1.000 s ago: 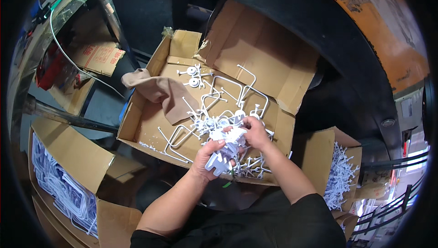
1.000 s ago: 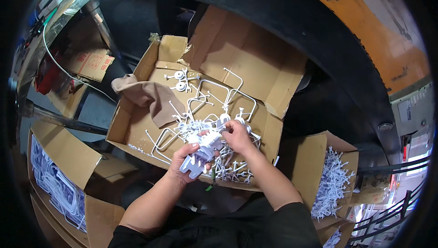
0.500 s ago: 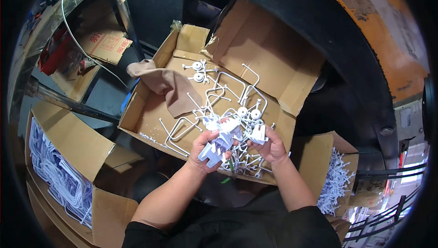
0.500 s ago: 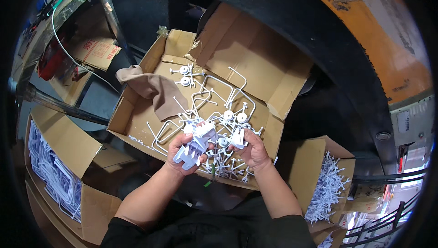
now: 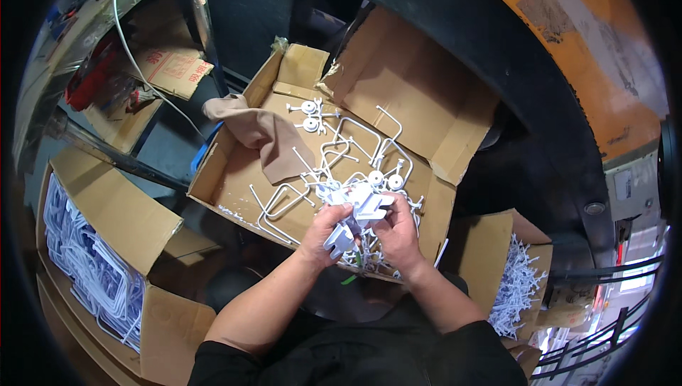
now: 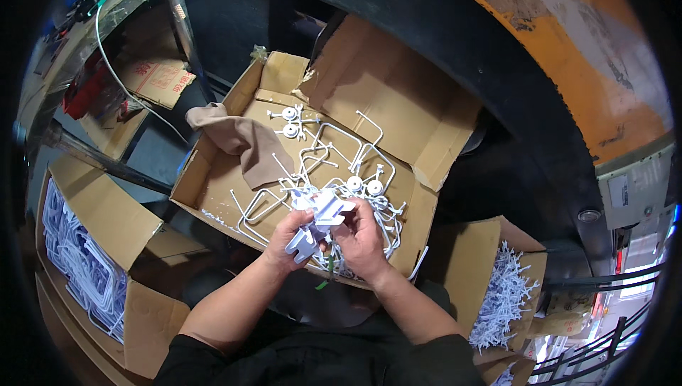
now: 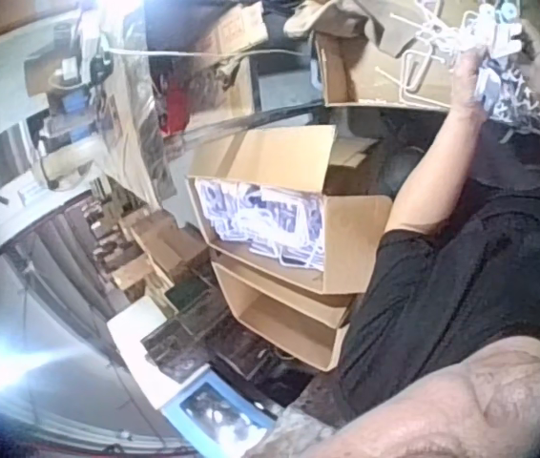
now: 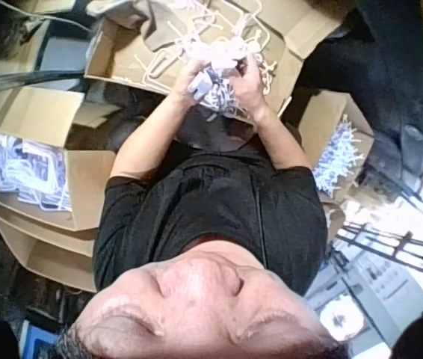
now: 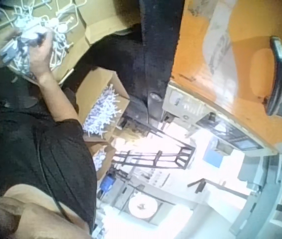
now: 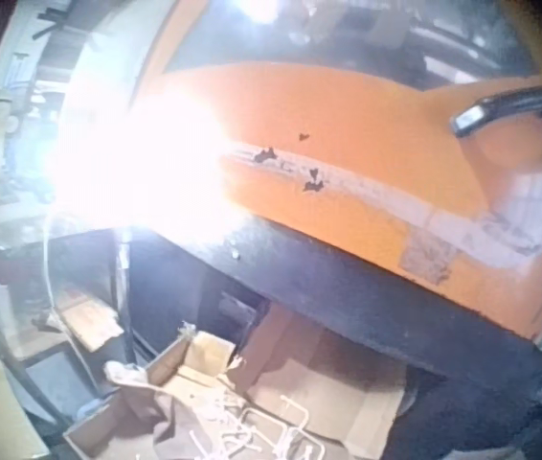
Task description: The person separates white plastic components from their plastic sprue runners by hand, using hand clippers to clip them inside cardboard boxes.
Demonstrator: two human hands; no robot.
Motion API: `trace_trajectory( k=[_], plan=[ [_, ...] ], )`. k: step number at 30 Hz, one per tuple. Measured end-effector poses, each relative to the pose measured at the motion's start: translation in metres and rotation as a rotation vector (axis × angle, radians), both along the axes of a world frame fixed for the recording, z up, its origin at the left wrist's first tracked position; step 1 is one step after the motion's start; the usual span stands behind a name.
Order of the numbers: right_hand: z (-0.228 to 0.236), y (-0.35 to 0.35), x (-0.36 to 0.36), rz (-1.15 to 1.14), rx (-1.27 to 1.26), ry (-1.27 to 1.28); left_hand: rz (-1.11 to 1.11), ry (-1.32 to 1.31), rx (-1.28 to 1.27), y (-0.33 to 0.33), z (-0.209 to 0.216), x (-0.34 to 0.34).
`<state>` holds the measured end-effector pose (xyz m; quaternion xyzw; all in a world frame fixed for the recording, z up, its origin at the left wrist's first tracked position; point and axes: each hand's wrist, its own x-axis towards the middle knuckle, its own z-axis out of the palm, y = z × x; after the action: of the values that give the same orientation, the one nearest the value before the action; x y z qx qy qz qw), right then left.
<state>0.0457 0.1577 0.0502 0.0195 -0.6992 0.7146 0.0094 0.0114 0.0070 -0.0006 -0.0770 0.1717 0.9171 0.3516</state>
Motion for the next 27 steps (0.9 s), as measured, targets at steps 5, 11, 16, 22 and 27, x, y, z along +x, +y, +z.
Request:
trace_trajectory(
  k=[5,11,16,22,27],
  plan=[
    [0.008,-0.009,0.002,0.029,-0.134,0.005,0.019,0.014,-0.002,-0.006,0.000,-0.001],
    [0.002,-0.013,-0.006,-0.098,-0.456,-0.086,0.126,0.126,-0.099,-0.004,0.010,0.001],
    [0.000,-0.012,-0.014,-0.222,-0.688,-0.265,0.202,0.270,-0.188,0.004,0.009,0.004],
    [-0.011,-0.027,0.009,-0.195,-0.638,-0.332,0.339,0.690,-0.341,0.011,0.013,0.013],
    [0.017,-0.029,0.048,0.003,-0.984,-0.464,0.380,0.881,-0.446,0.017,0.015,0.023]
  ],
)
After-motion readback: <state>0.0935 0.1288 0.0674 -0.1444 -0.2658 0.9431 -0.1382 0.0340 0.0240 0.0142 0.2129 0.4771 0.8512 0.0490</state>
